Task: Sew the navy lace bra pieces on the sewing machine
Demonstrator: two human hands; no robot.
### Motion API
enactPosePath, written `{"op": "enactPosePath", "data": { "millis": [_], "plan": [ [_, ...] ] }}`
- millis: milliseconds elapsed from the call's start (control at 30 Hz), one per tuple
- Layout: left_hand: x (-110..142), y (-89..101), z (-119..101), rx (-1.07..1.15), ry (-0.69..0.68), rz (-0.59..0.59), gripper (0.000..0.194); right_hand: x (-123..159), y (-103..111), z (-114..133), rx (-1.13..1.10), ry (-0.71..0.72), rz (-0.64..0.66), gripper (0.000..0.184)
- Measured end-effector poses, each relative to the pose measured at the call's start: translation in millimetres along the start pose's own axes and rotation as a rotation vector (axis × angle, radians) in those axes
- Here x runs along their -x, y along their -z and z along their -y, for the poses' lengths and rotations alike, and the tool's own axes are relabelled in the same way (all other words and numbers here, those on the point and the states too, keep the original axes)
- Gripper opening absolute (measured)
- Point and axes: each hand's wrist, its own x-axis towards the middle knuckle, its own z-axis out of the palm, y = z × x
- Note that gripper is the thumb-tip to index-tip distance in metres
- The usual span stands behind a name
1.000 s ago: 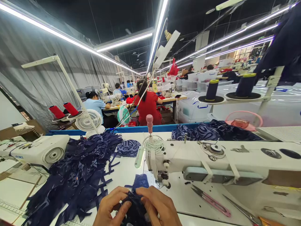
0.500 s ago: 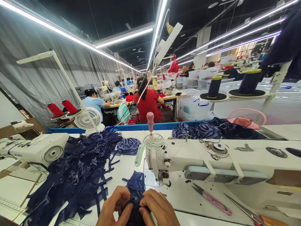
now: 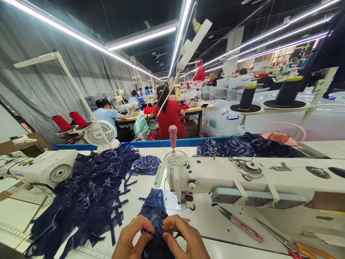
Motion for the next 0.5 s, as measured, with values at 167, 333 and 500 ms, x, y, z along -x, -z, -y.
{"op": "enactPosePath", "data": {
  "millis": [167,333,500],
  "plan": [
    [2,-3.9,0,-0.076,-0.055,-0.025,0.018,-3,-6,4,-0.194,-0.154,-0.075,0.019],
    [1,-4.6,-1,-0.112,-0.090,-0.011,0.016,-4,-10,12,-0.234,-0.162,-0.125,0.023],
    [-1,-4.0,-3,-0.040,0.039,0.001,0.013,-3,-13,12,-0.234,-0.140,-0.138,0.024]
  ]
}}
